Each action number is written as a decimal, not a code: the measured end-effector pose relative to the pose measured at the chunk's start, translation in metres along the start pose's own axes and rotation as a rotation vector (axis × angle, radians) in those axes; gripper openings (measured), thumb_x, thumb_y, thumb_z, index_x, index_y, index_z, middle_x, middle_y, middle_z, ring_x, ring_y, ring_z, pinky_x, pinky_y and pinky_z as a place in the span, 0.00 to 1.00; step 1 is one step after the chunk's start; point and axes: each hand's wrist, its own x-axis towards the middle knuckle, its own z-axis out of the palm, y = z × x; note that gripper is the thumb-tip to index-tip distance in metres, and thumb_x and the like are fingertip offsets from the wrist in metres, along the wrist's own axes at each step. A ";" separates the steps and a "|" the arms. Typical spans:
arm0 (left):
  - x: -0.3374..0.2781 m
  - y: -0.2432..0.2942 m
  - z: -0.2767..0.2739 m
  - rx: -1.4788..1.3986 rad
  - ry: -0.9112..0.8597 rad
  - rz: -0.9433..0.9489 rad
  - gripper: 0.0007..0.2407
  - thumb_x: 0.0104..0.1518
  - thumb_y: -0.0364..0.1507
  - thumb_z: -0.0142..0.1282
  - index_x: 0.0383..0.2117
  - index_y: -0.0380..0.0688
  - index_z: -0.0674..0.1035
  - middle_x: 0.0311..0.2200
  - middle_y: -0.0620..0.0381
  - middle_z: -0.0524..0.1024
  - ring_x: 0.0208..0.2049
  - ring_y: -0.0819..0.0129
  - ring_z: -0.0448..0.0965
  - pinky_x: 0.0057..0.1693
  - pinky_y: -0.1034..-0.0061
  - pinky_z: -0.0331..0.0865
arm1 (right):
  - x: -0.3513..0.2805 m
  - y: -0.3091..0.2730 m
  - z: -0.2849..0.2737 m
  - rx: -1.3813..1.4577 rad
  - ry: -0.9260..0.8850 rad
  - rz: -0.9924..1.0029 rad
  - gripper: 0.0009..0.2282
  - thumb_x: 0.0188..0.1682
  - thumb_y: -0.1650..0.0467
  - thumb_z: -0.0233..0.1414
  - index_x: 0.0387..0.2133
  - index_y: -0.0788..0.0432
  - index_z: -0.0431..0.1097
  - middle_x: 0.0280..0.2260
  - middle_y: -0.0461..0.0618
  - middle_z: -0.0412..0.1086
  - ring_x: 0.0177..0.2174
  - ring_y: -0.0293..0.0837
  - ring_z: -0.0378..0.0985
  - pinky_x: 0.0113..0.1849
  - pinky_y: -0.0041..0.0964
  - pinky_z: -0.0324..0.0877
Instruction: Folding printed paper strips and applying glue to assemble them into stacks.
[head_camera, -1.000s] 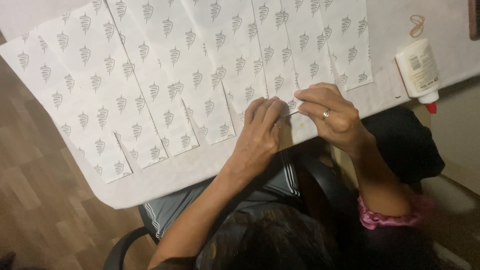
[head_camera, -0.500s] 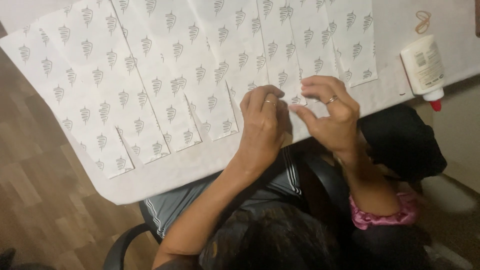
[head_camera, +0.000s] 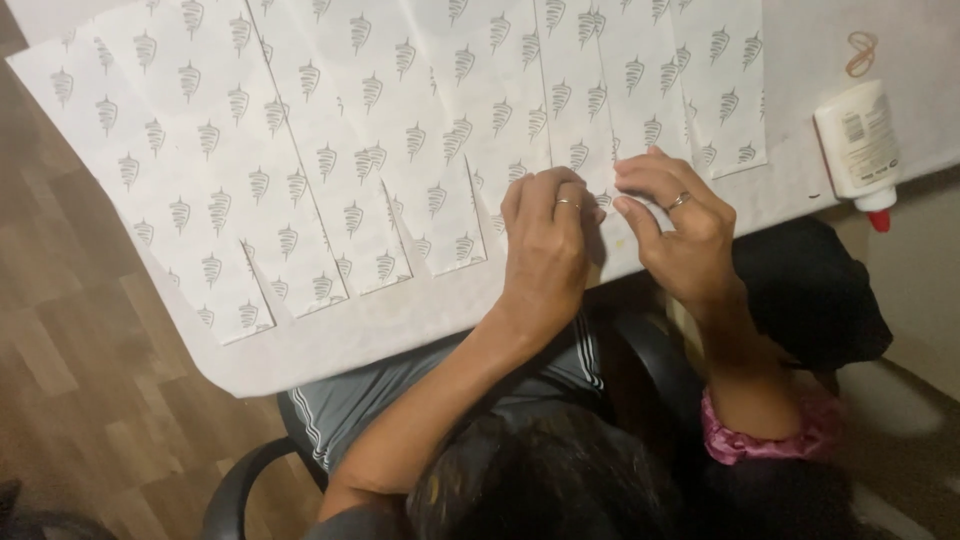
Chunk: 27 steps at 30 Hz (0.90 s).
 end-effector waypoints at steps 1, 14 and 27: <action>-0.001 0.004 -0.004 0.001 -0.001 -0.004 0.02 0.58 0.17 0.56 0.32 0.34 0.76 0.35 0.51 0.71 0.47 0.58 0.71 0.61 0.58 0.60 | -0.001 0.000 -0.001 0.002 -0.004 0.001 0.05 0.52 0.80 0.61 0.39 0.70 0.75 0.41 0.59 0.75 0.43 0.58 0.80 0.58 0.56 0.68; -0.024 -0.019 -0.081 0.018 -0.038 0.137 0.05 0.61 0.17 0.55 0.39 0.36 0.78 0.43 0.46 0.77 0.54 0.52 0.78 0.62 0.51 0.64 | 0.006 -0.033 0.016 0.045 -0.053 -0.212 0.09 0.45 0.77 0.65 0.37 0.70 0.78 0.43 0.63 0.77 0.44 0.60 0.81 0.53 0.55 0.74; -0.024 -0.036 -0.090 0.028 -0.076 0.214 0.03 0.56 0.18 0.61 0.33 0.30 0.80 0.39 0.41 0.78 0.52 0.50 0.78 0.59 0.49 0.69 | 0.006 -0.026 0.024 0.060 -0.127 -0.320 0.01 0.49 0.79 0.60 0.32 0.69 0.77 0.43 0.64 0.77 0.43 0.60 0.82 0.51 0.57 0.74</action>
